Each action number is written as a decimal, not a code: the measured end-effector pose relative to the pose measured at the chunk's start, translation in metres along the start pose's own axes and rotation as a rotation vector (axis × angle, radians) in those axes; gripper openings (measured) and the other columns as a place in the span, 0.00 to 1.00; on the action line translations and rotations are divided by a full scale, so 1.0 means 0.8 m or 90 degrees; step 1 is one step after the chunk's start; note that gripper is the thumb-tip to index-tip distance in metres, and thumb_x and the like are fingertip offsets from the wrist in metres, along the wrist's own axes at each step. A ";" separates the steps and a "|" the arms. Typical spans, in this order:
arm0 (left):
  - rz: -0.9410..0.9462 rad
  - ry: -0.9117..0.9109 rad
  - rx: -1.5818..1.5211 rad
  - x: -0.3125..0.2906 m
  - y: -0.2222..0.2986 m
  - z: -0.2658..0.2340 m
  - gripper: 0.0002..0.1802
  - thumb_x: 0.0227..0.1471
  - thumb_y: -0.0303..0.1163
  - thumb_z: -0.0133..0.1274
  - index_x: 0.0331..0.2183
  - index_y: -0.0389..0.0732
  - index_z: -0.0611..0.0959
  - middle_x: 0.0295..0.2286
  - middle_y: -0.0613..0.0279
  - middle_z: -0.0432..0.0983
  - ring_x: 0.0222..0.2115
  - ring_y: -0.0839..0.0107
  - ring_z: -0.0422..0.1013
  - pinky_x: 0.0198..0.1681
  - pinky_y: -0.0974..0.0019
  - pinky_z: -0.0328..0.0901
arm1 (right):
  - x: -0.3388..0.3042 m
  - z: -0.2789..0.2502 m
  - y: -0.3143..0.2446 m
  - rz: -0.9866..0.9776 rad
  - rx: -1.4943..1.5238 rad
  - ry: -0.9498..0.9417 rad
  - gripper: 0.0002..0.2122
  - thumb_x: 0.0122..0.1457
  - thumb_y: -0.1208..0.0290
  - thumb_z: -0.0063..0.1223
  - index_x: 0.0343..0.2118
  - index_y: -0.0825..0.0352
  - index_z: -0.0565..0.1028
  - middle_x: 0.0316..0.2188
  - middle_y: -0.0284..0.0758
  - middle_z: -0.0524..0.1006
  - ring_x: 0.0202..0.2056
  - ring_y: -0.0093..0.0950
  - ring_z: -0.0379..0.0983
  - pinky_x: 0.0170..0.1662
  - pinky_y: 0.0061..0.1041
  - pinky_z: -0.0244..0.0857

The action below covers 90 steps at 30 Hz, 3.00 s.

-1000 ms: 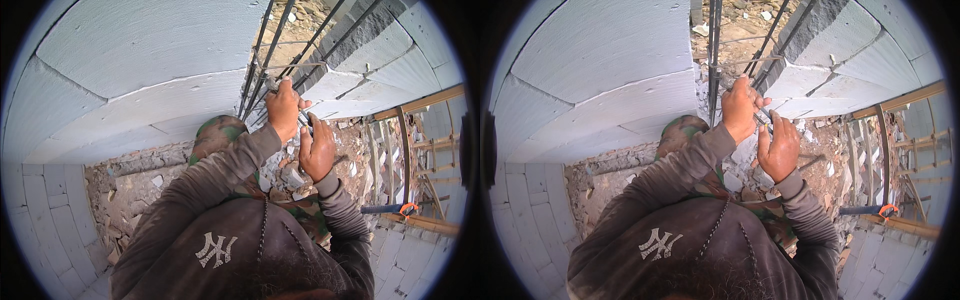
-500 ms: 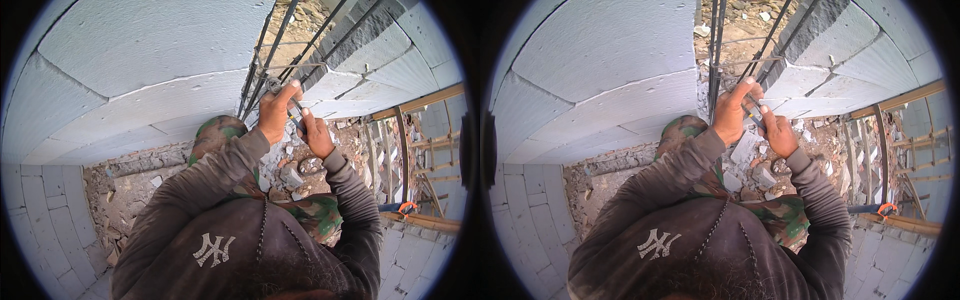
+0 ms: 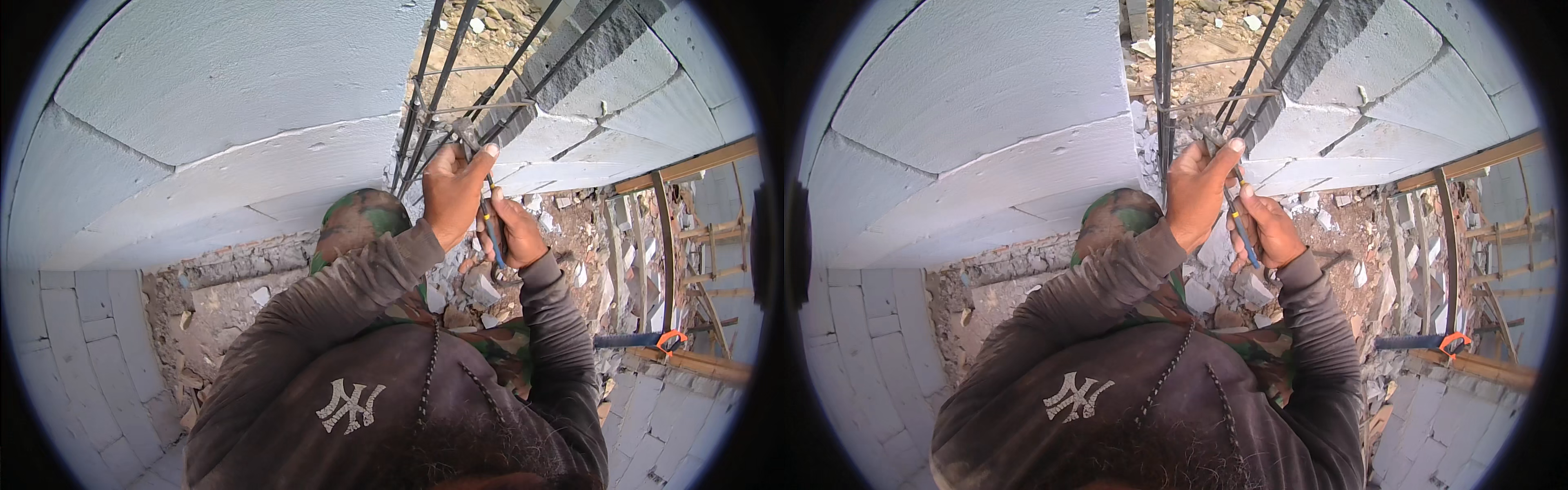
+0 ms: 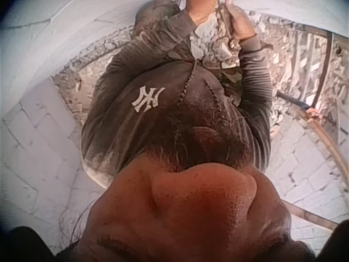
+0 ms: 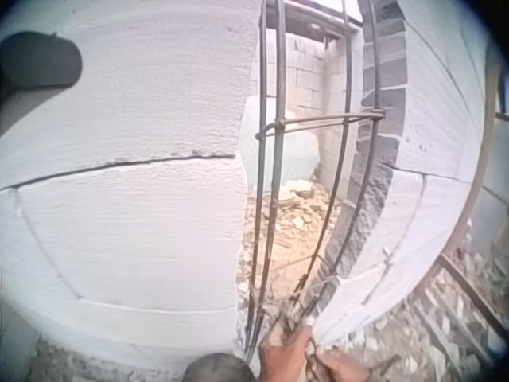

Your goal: The person uses wire and a pair of pliers to secure metal rebar rods together inside a wall frame.

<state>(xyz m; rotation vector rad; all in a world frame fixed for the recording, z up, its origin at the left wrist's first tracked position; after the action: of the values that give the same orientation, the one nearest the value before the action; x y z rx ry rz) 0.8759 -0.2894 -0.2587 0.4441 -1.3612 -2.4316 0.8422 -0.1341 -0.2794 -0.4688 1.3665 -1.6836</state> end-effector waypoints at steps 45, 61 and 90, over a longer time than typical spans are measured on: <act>0.156 -0.309 0.523 -0.058 0.035 -0.022 0.12 0.68 0.31 0.46 0.39 0.35 0.82 0.36 0.62 0.80 0.39 0.76 0.72 0.45 0.67 0.67 | -0.096 -0.099 0.114 0.014 0.532 0.231 0.25 0.70 0.63 0.43 0.68 0.60 0.59 0.57 0.41 0.73 0.59 0.39 0.71 0.60 0.49 0.67; -0.226 -0.523 0.624 -0.013 0.001 -0.119 0.12 0.69 0.32 0.46 0.41 0.34 0.79 0.35 0.63 0.78 0.32 0.79 0.71 0.39 0.69 0.69 | -0.098 -0.161 0.180 0.267 0.200 0.131 0.20 0.67 0.71 0.44 0.62 0.66 0.66 0.51 0.41 0.78 0.53 0.36 0.75 0.50 0.41 0.71; -0.433 -0.108 0.080 -0.010 -0.164 -0.233 0.16 0.65 0.37 0.56 0.47 0.36 0.82 0.42 0.63 0.79 0.41 0.75 0.74 0.49 0.69 0.72 | 0.021 -0.015 0.262 0.100 -0.077 0.259 0.10 0.68 0.67 0.53 0.41 0.68 0.80 0.23 0.23 0.71 0.25 0.13 0.60 0.30 0.19 0.59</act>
<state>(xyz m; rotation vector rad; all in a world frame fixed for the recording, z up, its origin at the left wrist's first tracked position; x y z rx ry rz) 0.9445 -0.3633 -0.4633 0.8693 -1.6426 -2.9780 0.9074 -0.1394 -0.4797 -0.0804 1.7565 -1.6273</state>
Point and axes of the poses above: each hand's wrist, its own x-axis towards the middle knuckle, its own z-axis out of the palm, y = z × x, the point moved 1 cm from there along x, towards the middle knuckle
